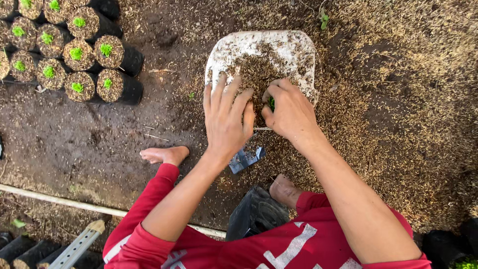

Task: The person removes a small seedling from a black plastic bag, places it into a white container filled with soil, and covers the roots with soil using both hands. The person then places the container with the potted seedling among other similar containers.

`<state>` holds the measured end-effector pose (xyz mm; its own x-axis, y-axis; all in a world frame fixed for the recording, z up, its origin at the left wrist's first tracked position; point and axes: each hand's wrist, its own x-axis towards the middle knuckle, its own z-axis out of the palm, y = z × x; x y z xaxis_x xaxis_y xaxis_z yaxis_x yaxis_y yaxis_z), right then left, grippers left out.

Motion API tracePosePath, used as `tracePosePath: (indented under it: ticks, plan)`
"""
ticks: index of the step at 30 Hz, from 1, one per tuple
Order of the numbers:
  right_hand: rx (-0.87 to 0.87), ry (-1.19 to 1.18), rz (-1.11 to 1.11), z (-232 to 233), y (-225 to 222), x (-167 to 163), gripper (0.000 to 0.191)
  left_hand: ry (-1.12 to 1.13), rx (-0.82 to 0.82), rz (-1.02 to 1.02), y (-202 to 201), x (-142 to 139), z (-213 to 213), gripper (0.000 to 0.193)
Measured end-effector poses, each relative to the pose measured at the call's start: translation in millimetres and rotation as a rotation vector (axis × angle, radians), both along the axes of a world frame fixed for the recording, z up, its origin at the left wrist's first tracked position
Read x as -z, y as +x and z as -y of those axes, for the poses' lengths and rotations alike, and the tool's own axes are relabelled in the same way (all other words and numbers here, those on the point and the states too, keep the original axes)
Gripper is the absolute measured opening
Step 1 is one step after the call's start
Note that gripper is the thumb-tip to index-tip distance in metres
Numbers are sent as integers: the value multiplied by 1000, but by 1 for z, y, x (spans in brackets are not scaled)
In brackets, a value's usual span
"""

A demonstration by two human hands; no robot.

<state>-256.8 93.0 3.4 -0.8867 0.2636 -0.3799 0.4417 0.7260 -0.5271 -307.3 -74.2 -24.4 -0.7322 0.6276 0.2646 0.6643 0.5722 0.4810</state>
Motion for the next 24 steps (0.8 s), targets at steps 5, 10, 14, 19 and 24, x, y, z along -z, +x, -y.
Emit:
tracePosePath:
  ticks: [5,10,14,19,24]
  plan:
    - [8,-24,-24,-1,2,0,23,-147,216,7,-28,7,-11,22]
    - [15,-33,-50,-4,1,2,32,-21,197,63,-35,15,-16,22]
    - [-3,-29,-47,-7,0,2,27,-19,200,-41,-31,12,-11,20]
    - [-10,-85,-13,-11,2,-4,31,36,136,39,-6,4,2,33]
    - [-10,-169,33,-25,-1,-18,39,14,119,46,29,6,19,31]
